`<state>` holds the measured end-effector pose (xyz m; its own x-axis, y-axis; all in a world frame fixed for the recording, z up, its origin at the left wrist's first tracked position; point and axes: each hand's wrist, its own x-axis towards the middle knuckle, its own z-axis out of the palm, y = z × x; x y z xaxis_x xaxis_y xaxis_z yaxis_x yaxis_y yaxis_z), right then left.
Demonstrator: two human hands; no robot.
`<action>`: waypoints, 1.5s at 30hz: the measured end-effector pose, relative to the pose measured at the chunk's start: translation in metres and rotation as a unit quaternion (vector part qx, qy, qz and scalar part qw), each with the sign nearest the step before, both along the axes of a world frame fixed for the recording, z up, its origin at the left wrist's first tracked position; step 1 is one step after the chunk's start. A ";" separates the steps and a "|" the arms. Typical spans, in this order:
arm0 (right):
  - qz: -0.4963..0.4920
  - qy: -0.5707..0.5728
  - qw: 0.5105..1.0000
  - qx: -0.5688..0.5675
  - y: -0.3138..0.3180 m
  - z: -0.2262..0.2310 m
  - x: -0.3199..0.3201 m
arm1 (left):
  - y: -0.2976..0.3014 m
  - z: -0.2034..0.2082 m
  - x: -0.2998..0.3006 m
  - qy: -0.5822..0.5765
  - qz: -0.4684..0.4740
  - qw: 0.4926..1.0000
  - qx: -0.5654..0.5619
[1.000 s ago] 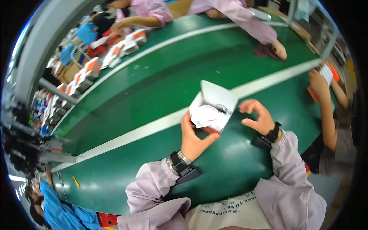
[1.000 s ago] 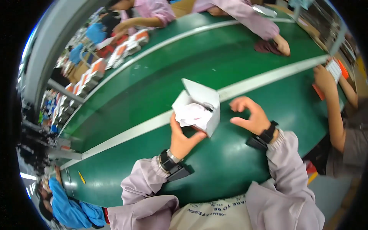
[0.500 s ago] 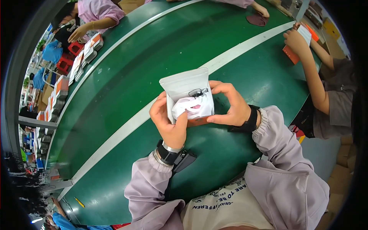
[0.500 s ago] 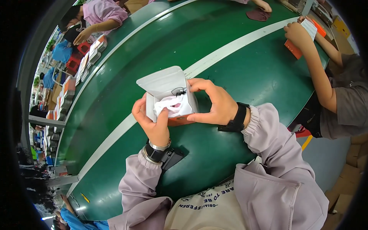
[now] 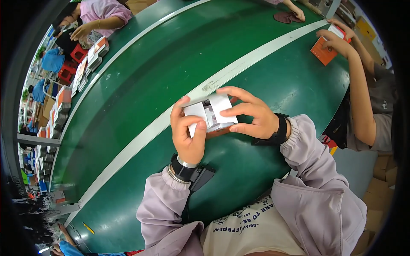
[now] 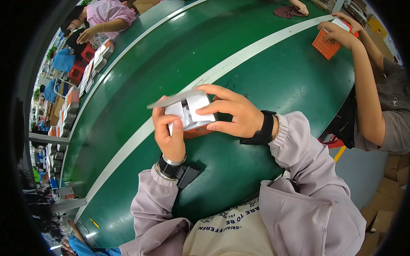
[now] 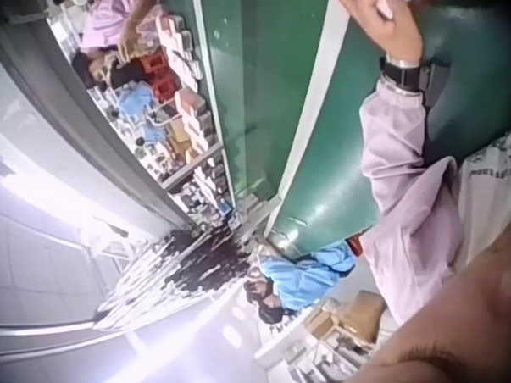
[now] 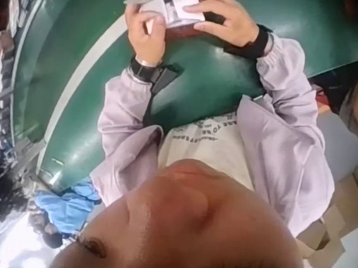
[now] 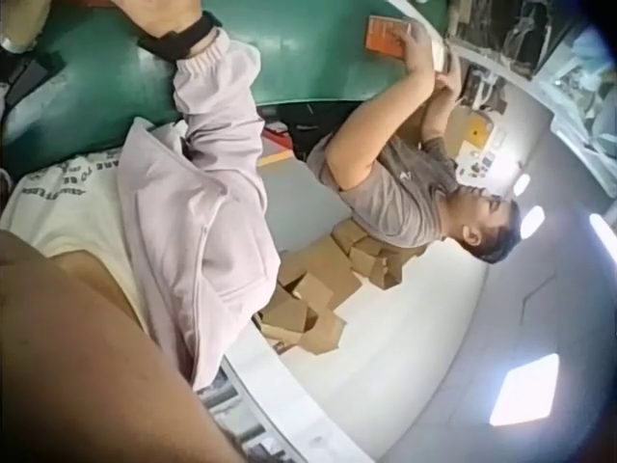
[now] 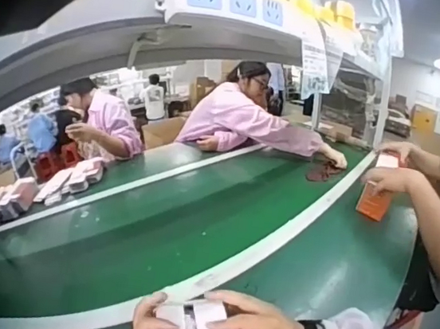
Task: The person picks up a box, removes a white insert, and places a small white fan inside. They then replace the insert, close the box, and set it back on the assembly line.
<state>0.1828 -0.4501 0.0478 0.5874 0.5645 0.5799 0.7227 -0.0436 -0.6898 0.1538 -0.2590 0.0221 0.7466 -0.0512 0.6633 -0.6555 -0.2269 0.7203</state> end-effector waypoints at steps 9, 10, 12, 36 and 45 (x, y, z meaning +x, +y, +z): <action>0.015 -0.019 0.999 0.035 0.000 -0.011 0.004 | 0.001 -0.005 0.002 0.037 -0.066 0.980 -0.182; 0.005 -0.019 0.999 0.034 -0.001 -0.011 0.004 | 0.003 -0.005 0.002 0.057 -0.088 0.970 -0.222; -0.002 -0.022 1.000 0.021 -0.003 -0.009 0.003 | 0.007 -0.006 0.000 0.073 -0.104 0.962 -0.242; 0.011 -0.055 0.998 0.004 -0.006 -0.007 -0.005 | -0.005 -0.013 -0.012 0.022 -0.116 0.983 -0.142; -0.006 -0.059 0.998 0.032 -0.008 -0.015 -0.002 | -0.007 -0.011 -0.015 0.035 -0.074 0.985 -0.155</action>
<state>0.1807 -0.4578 0.0332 0.5189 0.5177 0.6803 0.7989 -0.0106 -0.6013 0.1387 -0.2664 0.0106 0.7909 0.0337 0.6110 -0.6108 0.1046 0.7849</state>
